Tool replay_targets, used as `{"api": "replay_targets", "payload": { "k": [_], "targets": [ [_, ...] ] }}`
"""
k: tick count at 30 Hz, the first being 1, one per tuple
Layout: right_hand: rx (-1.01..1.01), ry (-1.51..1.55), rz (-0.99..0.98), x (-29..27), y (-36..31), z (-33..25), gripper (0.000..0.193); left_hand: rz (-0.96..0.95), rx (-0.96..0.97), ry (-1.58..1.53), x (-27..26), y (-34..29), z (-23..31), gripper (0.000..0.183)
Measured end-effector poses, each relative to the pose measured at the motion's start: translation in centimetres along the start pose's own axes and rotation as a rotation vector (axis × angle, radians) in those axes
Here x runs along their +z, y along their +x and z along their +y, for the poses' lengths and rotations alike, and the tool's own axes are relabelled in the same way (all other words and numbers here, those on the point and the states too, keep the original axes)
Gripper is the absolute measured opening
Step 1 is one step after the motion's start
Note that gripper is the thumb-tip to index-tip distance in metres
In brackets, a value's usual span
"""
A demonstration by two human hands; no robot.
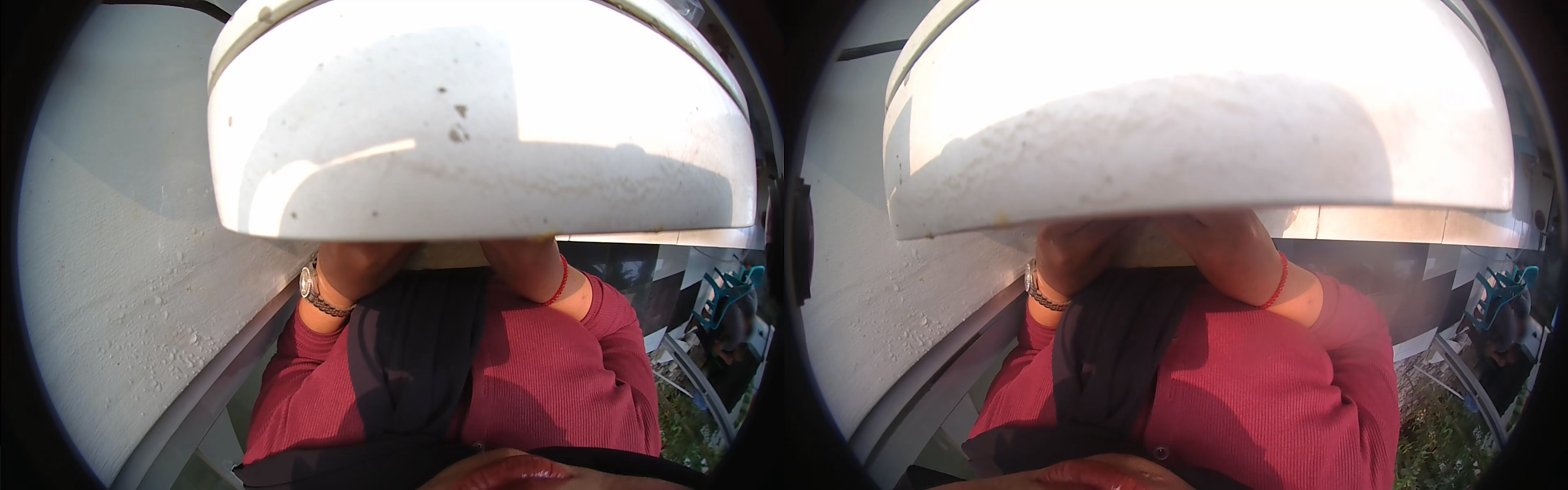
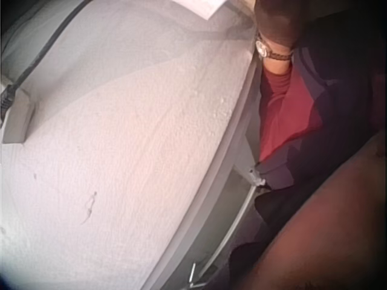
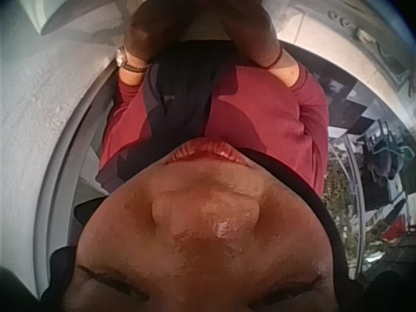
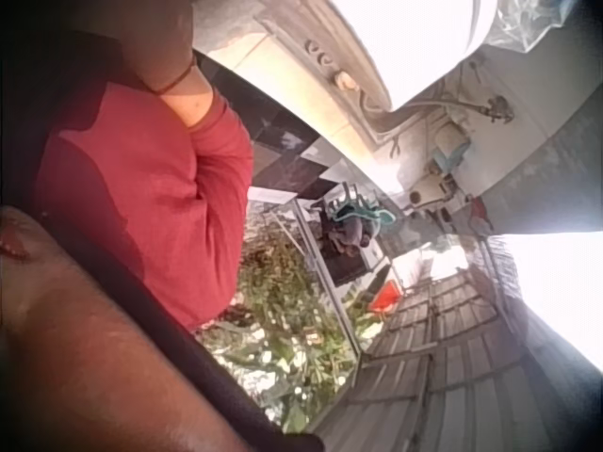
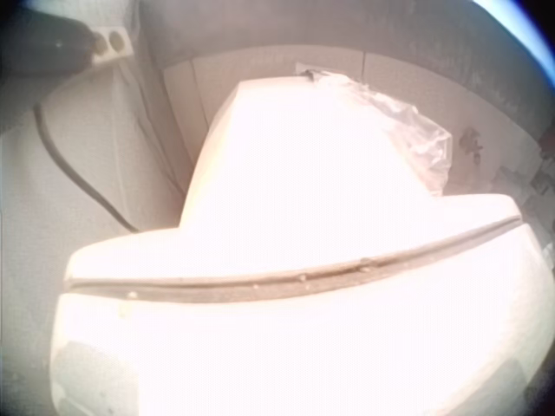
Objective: The person holds a yellow dental mold and repeatedly rubs its surface against a rotating abrasive wheel on a benchtop machine. They rotate the mold to work on different sides and edges, then briefly rinse it under a tap before returning to the polishing process.
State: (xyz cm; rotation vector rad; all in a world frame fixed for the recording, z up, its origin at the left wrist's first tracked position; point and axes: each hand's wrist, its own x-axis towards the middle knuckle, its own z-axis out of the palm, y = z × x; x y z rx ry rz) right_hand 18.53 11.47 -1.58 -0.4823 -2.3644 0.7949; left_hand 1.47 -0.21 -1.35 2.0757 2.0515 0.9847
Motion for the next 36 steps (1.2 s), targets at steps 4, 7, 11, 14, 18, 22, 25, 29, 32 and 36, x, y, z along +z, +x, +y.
{"api": "replay_targets", "payload": {
  "k": [4, 7, 11, 14, 18, 22, 25, 29, 32, 36],
  "targets": [
    [-0.032, -0.067, -0.004, -0.04, -0.19, -0.03, 0.022, -0.018, 0.018, -0.024, -0.15, 0.36, -0.02, 0.015],
    [-0.044, -0.116, -0.011, -0.15, 0.04, -0.16, 0.026, -0.016, 0.023, -0.025, -0.28, 0.65, 0.09, 0.014],
    [-0.048, -0.127, -0.011, -0.26, 0.18, -0.19, 0.027, 0.002, 0.020, -0.012, -0.20, 0.74, 0.15, 0.014],
    [-0.051, -0.123, 0.001, -0.30, 0.21, -0.20, 0.026, 0.001, 0.025, -0.013, -0.24, 0.75, 0.18, 0.014],
    [-0.049, -0.108, 0.012, -0.16, 0.02, -0.09, 0.024, 0.005, 0.014, 0.000, -0.14, 0.55, 0.28, 0.015],
    [-0.022, -0.047, 0.005, -0.19, -0.09, -0.03, 0.018, 0.006, 0.000, 0.001, -0.06, 0.40, 0.26, 0.018],
    [0.010, 0.010, -0.010, -0.36, 0.01, -0.02, 0.015, 0.009, -0.008, -0.001, -0.04, 0.28, 0.32, 0.019],
    [0.009, 0.025, 0.010, -0.45, -0.02, -0.01, 0.015, 0.011, -0.013, -0.012, -0.03, 0.14, 0.48, 0.019],
    [0.018, 0.057, 0.013, -0.55, 0.13, -0.08, 0.015, 0.005, -0.006, -0.017, -0.16, 0.21, 0.48, 0.018],
    [-0.009, 0.003, -0.007, -0.75, 0.33, -0.13, 0.019, 0.005, -0.028, -0.019, -0.02, 0.07, 0.58, 0.017]
  ]
}}
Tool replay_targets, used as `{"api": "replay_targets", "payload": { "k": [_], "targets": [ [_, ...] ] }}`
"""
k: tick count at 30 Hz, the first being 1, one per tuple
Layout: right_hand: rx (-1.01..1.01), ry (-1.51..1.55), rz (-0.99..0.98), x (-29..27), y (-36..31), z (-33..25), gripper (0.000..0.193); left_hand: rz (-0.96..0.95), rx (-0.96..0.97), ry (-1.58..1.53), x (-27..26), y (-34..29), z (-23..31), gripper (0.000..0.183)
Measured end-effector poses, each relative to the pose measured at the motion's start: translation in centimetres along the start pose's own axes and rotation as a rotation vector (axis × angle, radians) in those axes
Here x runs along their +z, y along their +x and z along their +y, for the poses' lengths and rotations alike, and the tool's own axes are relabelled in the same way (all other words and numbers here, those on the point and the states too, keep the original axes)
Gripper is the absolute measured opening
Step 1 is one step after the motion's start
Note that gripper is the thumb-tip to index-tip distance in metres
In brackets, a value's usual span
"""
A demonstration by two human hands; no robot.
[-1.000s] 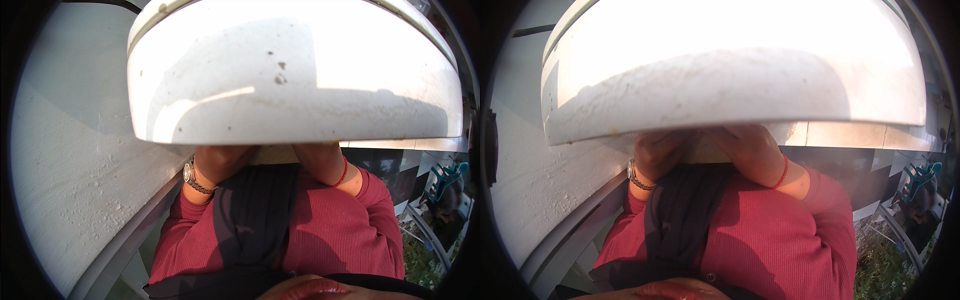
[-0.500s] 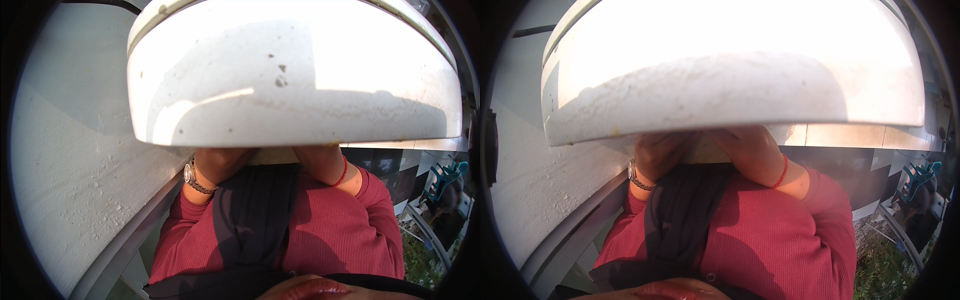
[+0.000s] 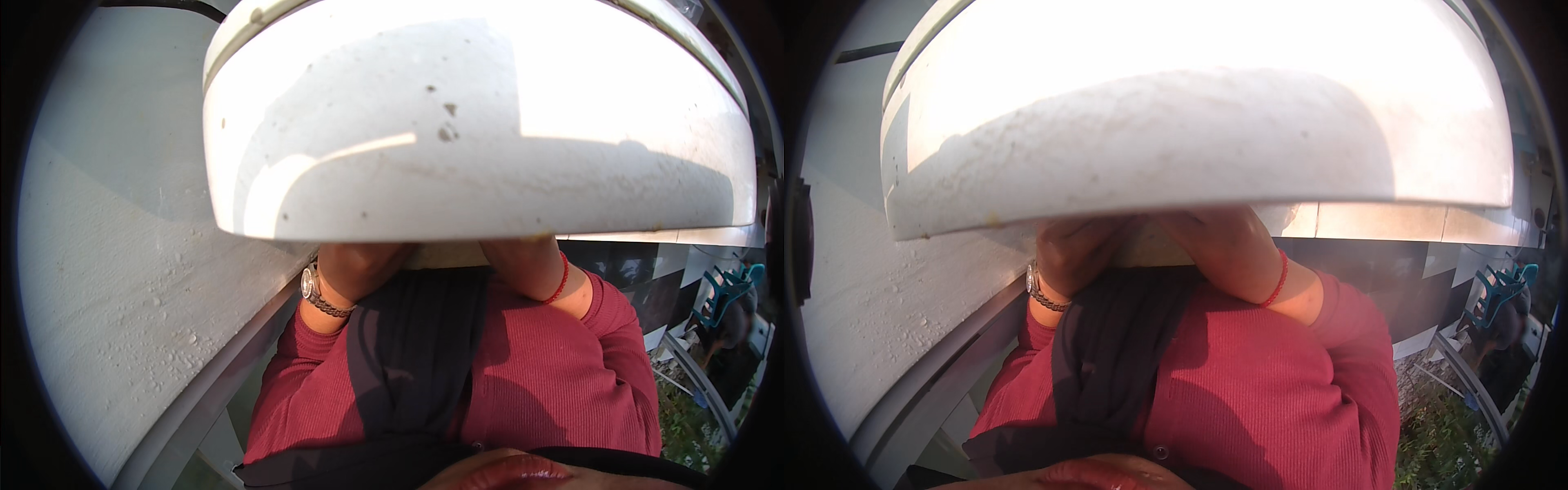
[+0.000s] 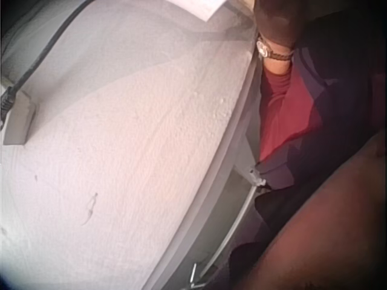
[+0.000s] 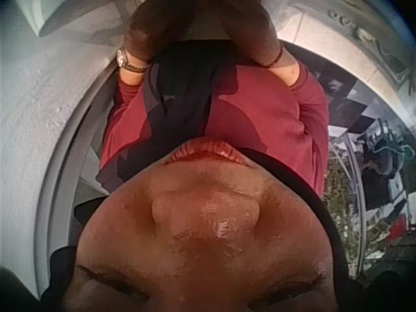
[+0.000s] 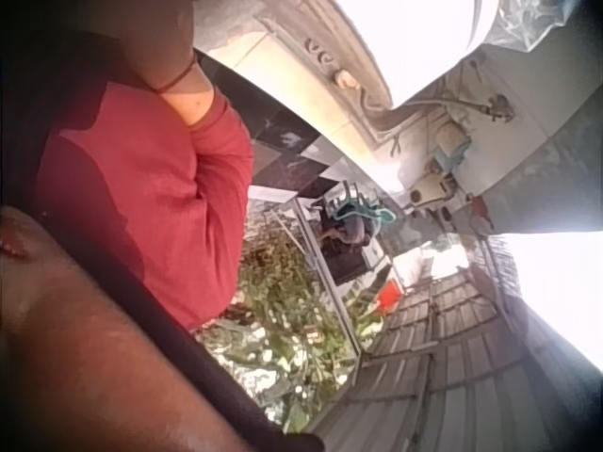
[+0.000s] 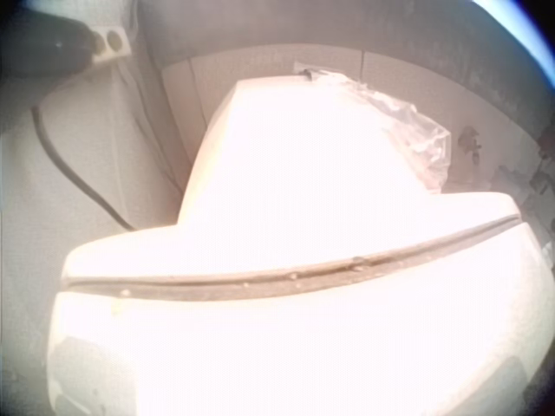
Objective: The person holds a yellow dental mold and repeatedly rubs its surface against a rotating abrasive wheel on a benchtop machine. They rotate the mold to work on different sides and edges, then briefly rinse it under a tap before returning to the polishing process.
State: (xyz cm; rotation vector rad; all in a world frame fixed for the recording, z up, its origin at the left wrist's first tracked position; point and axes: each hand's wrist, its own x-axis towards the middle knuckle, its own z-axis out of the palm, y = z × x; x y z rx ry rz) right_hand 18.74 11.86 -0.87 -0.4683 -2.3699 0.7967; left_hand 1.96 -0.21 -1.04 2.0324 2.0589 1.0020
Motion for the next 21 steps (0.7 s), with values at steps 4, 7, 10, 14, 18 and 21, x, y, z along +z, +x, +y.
{"api": "replay_targets", "payload": {
  "k": [4, 7, 10, 14, 18, 21],
  "targets": [
    [-0.039, -0.138, -0.066, -0.1, 0.0, 0.1, 0.028, -0.003, 0.020, -0.005, -0.2, 0.6, 0.3, 0.016],
    [-0.102, -0.183, -0.079, -0.2, 0.2, 0.7, 0.032, 0.023, 0.065, -0.007, -0.4, 1.3, 0.6, 0.016],
    [0.062, 0.068, -0.120, -0.2, 0.3, 0.6, 0.032, 0.047, 0.091, -0.012, -0.3, 1.6, 0.5, 0.018],
    [0.087, 0.087, -0.097, 0.2, -0.5, 0.9, 0.030, 0.050, 0.095, -0.026, -0.3, 1.8, 0.5, 0.019],
    [-0.120, -0.128, -0.021, 0.0, -0.7, 0.6, 0.029, 0.031, 0.054, -0.016, -0.2, 1.2, 0.6, 0.019],
    [-0.089, -0.039, 0.004, 0.1, -0.8, 0.9, 0.027, 0.049, 0.063, -0.016, -0.2, 1.7, 0.8, 0.018]
  ]
}}
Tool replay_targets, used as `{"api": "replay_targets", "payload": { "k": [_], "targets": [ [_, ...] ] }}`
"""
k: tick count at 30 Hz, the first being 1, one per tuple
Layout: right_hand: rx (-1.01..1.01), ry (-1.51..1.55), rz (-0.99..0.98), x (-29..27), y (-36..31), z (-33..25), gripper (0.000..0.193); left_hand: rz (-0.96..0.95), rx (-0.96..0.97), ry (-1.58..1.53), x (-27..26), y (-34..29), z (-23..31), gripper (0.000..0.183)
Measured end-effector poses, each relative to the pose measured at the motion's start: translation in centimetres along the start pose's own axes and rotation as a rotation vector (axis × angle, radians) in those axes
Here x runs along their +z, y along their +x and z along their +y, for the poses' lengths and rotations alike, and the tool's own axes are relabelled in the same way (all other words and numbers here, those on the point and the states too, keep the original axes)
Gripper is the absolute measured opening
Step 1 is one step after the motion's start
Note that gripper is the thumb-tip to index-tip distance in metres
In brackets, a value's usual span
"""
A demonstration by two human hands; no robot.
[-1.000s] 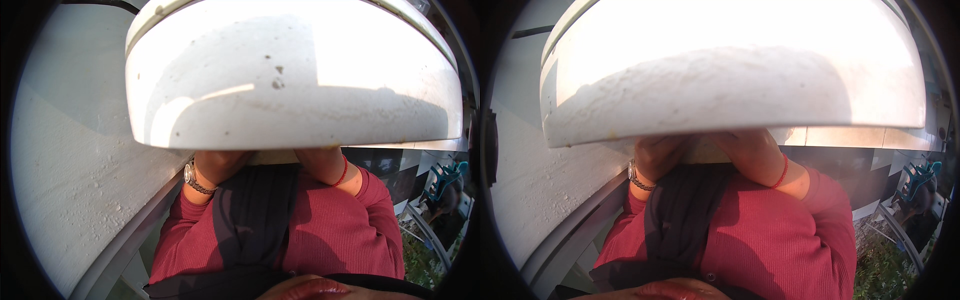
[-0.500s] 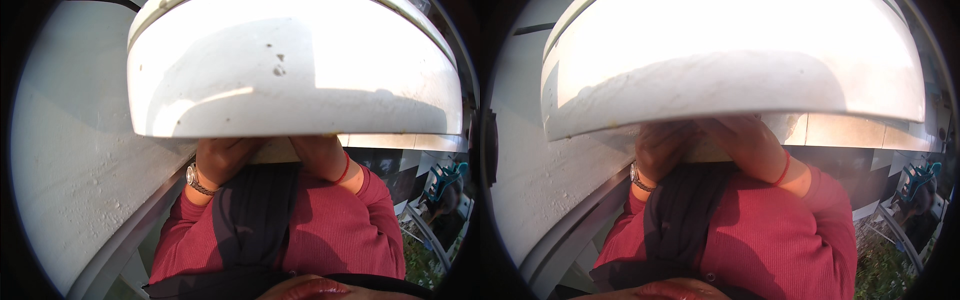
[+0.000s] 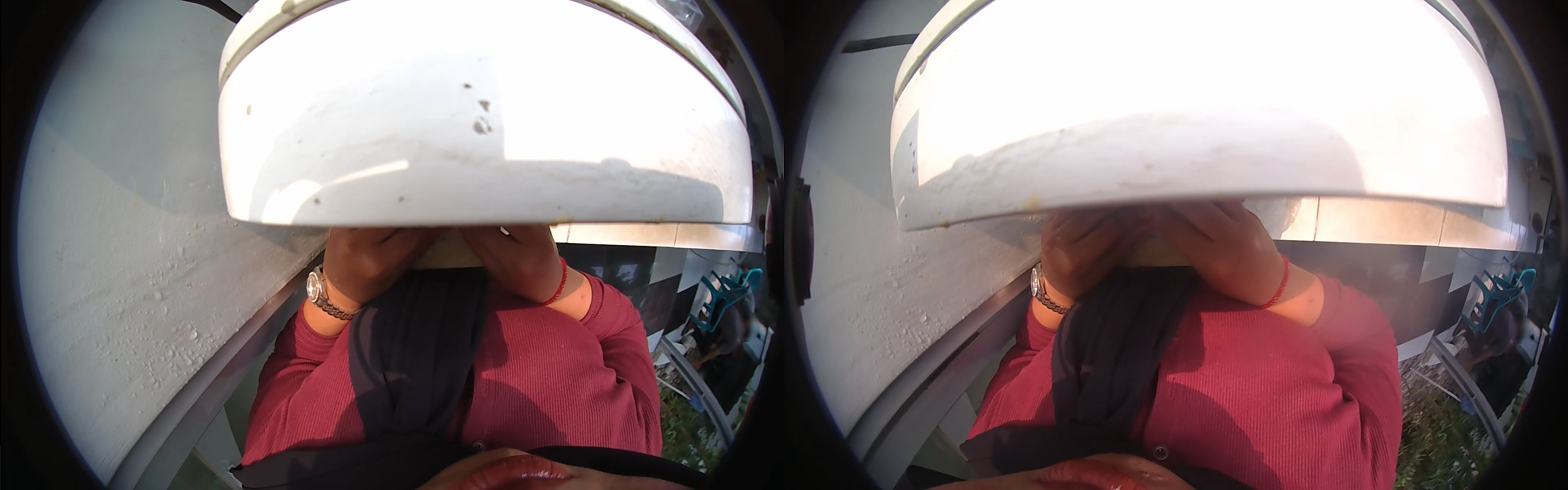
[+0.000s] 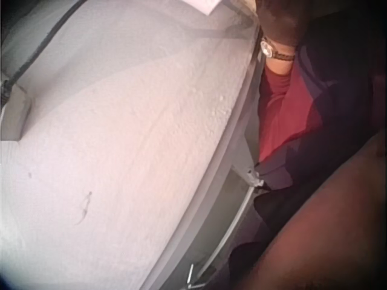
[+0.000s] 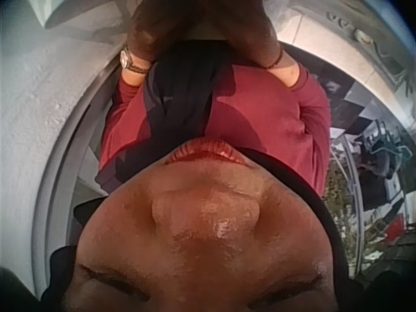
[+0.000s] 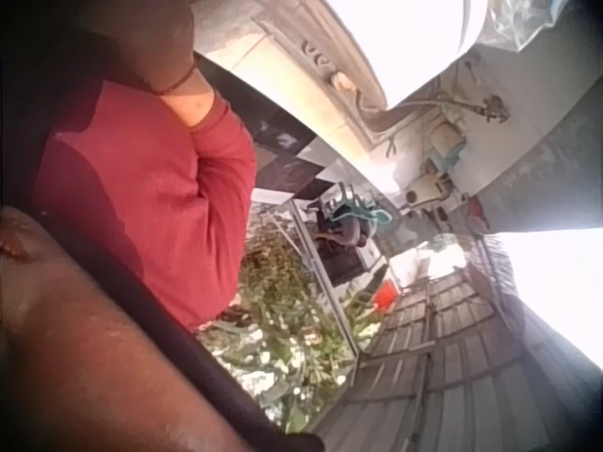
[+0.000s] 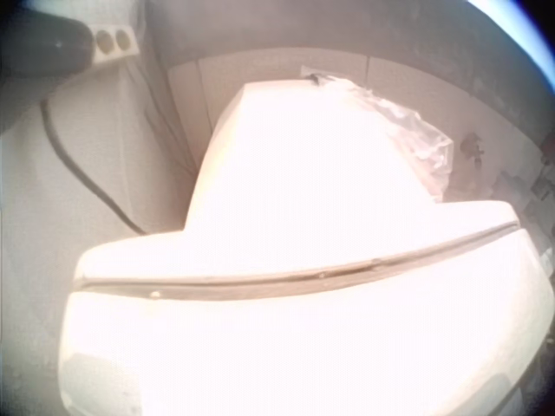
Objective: The person holds a yellow dental mold and repeatedly rubs its surface against a rotating abrasive wheel on a benchtop machine. They rotate the mold to work on different sides and edges, then briefly rinse it under a tap before returning to the polishing process.
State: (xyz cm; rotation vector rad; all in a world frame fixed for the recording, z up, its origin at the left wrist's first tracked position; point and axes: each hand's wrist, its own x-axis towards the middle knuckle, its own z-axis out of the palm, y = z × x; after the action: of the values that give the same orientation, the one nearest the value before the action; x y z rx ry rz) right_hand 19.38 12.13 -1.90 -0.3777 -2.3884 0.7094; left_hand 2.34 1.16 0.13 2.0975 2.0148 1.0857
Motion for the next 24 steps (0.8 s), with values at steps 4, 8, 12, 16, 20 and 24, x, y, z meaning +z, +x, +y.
{"api": "replay_targets", "payload": {
  "k": [4, 8, 12, 16, 20, 24],
  "targets": [
    [0.033, 0.056, 0.059, 0.5, 0.0, -0.1, 0.025, 0.003, -0.001, -0.002, -0.2, 0.2, -0.1, 0.016],
    [0.016, 0.072, 0.109, 0.7, 0.1, -0.1, 0.025, 0.004, -0.019, 0.052, 0.1, -0.6, -0.2, 0.016],
    [-0.020, -0.162, 0.127, 1.2, -0.3, -0.4, 0.024, 0.007, -0.005, 0.144, 0.2, -0.6, 0.0, 0.016],
    [-0.003, -0.138, 0.119, 1.1, -0.1, -0.5, 0.024, 0.007, -0.020, 0.126, 0.2, -0.7, 0.1, 0.017],
    [0.016, -0.081, 0.143, 1.1, -0.2, -0.6, 0.025, 0.001, -0.023, 0.104, 0.2, -0.6, 0.1, 0.017],
    [0.032, -0.035, 0.120, 0.7, 0.0, -0.8, 0.025, 0.028, -0.017, 0.115, 0.3, -0.5, 0.2, 0.017]
  ]
}}
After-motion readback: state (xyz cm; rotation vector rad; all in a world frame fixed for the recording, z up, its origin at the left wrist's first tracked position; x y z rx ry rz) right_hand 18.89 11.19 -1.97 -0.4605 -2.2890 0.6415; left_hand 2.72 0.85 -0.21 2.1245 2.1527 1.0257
